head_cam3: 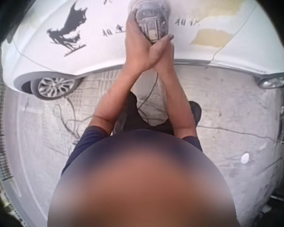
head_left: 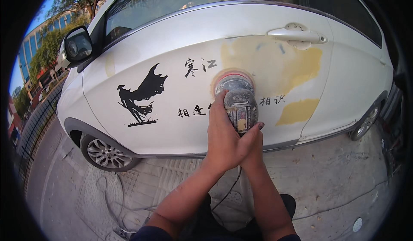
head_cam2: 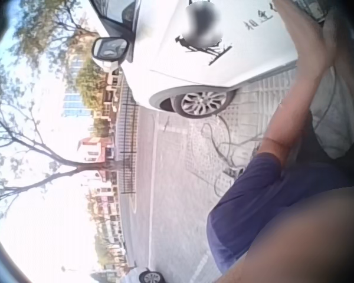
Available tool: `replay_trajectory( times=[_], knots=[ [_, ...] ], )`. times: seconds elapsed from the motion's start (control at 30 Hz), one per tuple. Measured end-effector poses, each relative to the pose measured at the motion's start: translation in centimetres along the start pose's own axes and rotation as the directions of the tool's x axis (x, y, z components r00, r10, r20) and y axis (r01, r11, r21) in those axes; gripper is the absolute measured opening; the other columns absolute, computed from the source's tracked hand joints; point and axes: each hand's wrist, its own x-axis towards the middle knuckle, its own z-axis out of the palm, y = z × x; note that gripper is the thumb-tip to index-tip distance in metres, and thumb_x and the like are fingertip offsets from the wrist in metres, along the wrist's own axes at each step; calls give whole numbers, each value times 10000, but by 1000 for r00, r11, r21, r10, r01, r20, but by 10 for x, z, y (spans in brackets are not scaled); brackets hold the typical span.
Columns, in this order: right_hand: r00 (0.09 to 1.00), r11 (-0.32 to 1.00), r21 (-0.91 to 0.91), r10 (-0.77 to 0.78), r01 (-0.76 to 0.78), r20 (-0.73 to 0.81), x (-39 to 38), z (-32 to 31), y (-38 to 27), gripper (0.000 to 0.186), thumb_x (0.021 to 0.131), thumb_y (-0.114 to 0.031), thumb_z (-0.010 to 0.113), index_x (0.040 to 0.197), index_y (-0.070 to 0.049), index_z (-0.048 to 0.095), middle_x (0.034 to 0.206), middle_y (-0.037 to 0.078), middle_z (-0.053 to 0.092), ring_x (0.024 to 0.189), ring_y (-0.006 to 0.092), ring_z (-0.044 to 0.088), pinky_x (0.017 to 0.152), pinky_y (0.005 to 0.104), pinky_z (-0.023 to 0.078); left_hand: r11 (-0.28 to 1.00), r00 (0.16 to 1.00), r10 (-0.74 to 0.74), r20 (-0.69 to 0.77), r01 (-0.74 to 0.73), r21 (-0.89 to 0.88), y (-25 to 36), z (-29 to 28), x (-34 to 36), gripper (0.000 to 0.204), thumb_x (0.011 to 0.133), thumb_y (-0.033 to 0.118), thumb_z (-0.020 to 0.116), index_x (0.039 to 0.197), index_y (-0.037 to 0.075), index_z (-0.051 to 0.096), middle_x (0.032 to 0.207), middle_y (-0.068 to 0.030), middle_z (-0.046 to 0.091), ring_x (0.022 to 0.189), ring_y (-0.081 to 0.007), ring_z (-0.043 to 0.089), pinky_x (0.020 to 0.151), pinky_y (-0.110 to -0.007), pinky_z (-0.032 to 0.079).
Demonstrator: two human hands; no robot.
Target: The person uses a power sander to sand the hood and driver-side door of a white car. They move the sander across the surfaces to remove paint and smooth the areas.
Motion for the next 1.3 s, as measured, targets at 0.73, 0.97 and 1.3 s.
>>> replay_trajectory(
  times=[0.73, 0.97, 1.3],
  knots=[
    [996, 985, -174, -3, 19, 88, -9, 3, -11, 332, 929, -313, 791, 1183, -101, 765, 1026, 167, 807, 957, 445, 773, 785, 536, 602, 986, 985, -155, 71, 158, -50, 9, -13, -9, 1096, 870, 313, 943, 1639, -119, 291, 1494, -355, 524, 1399, -517, 543, 1193, -544, 449],
    [985, 945, -279, -148, 168, 92, 22, 1, -23, 370, 897, -313, 819, 1172, -74, 755, 1014, 176, 808, 955, 461, 771, 788, 537, 600, 994, 994, -90, 55, 93, -58, 16, -19, 24, 1095, 871, 309, 945, 1629, -133, 290, 1510, -368, 520, 1401, -529, 548, 1181, -549, 460],
    [987, 954, -297, 6, 43, 161, 3, 0, -21, 338, 918, -315, 807, 1178, -103, 763, 999, 186, 799, 926, 456, 767, 783, 546, 605, 985, 982, -169, 87, 171, -13, 19, -22, 3, 1120, 876, 331, 944, 1624, -166, 275, 1540, -384, 493, 1429, -533, 533, 1221, -544, 436]
  ],
)
